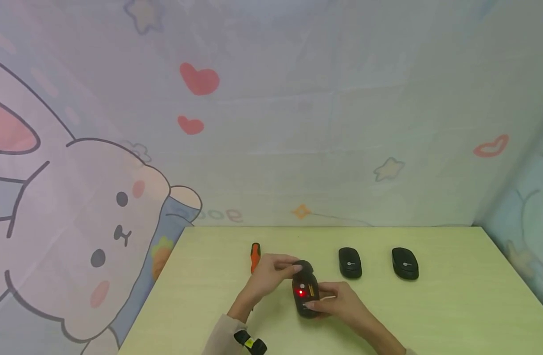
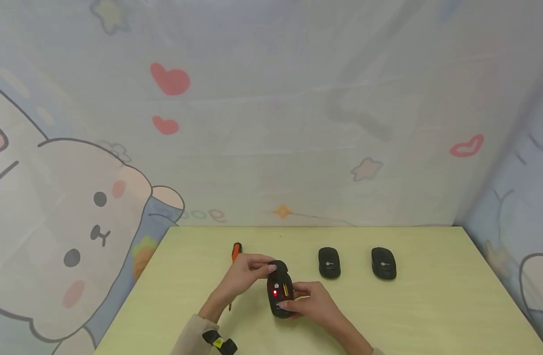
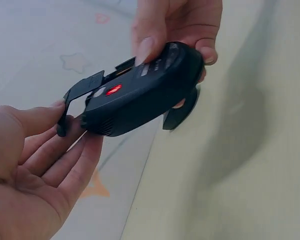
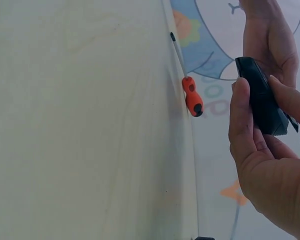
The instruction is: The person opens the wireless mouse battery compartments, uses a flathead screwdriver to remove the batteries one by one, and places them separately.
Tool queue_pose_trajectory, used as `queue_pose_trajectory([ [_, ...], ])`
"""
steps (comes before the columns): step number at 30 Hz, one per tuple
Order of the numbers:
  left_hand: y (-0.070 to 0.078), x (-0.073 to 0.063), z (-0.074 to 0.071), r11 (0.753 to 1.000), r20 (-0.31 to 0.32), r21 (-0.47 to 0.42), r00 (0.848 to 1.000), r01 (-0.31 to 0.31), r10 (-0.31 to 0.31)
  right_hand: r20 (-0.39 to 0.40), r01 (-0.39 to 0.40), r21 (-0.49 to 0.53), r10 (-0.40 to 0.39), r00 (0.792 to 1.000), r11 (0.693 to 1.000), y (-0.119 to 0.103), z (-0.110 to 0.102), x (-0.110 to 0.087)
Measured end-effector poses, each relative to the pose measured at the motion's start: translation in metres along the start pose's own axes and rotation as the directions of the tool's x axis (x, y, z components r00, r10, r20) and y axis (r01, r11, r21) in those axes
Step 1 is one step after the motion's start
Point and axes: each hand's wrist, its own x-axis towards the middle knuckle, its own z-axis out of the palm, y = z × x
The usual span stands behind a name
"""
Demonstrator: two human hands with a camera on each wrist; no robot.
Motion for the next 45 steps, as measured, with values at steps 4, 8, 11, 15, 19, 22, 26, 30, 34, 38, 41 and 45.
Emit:
queue_pose_trajectory([
  [4, 0.000, -0.001, -0.009, 0.996, 0.037, -0.093, 0.999, -0.005, 0.009, 0.001, 0.003, 0.001, -0.003, 1.000, 1.000, 0.000, 0.000, -0.002],
  [8, -0.001, -0.002, -0.018, 0.985, 0.060, -0.174, 0.998, 0.006, 0.004, 0.002, 0.003, 0.002, -0.003, 1.000, 1.000, 0.000, 0.000, -0.002],
  [11, -0.001, -0.003, -0.026, 0.975, 0.054, -0.222, 0.999, 0.005, 0.007, 0.000, 0.000, -0.002, 0.000, 1.000, 1.000, -0.001, 0.000, -0.002],
  [15, -0.003, -0.005, -0.036, 0.970, 0.025, -0.245, 1.000, 0.003, 0.004, 0.007, -0.005, -0.003, 0.005, 1.000, 1.000, 0.000, 0.000, -0.003],
  [19, -0.004, -0.007, -0.047, 0.972, -0.010, -0.234, 1.000, 0.003, -0.005, 0.008, -0.004, -0.010, 0.004, 1.000, 1.000, 0.001, -0.001, -0.004],
  [22, -0.008, -0.009, -0.054, 0.973, -0.029, -0.232, 0.999, 0.015, -0.022, 0.007, -0.003, -0.011, 0.003, 1.000, 1.000, 0.001, -0.003, -0.005],
  [26, -0.014, -0.012, -0.065, 0.974, -0.048, -0.222, 0.997, 0.048, -0.060, 0.018, -0.007, -0.010, 0.008, 1.000, 1.000, 0.000, -0.004, -0.006],
  [30, -0.020, -0.013, -0.075, 0.973, -0.069, -0.218, 0.994, 0.073, -0.090, 0.025, 0.001, -0.005, -0.001, 1.000, 1.000, -0.002, -0.003, -0.006],
  [34, -0.027, -0.014, -0.083, 0.968, -0.086, -0.235, 0.990, 0.087, -0.110, 0.021, 0.006, -0.001, -0.006, 1.000, 1.000, -0.003, -0.003, -0.006],
  [38, -0.033, -0.017, -0.093, 0.965, -0.108, -0.239, 0.985, 0.103, -0.132, 0.000, 0.000, 0.003, 0.000, 1.000, 1.000, -0.003, -0.005, -0.008],
  [41, -0.037, -0.019, -0.102, 0.962, -0.136, -0.251, 0.980, 0.110, -0.147, -0.017, -0.007, 0.010, 0.008, 1.000, 1.000, -0.003, -0.007, -0.008],
  [45, -0.044, -0.021, -0.113, 0.959, -0.176, -0.259, 0.970, 0.119, -0.168, -0.028, -0.007, 0.005, 0.007, 1.000, 1.000, -0.003, -0.011, -0.008],
])
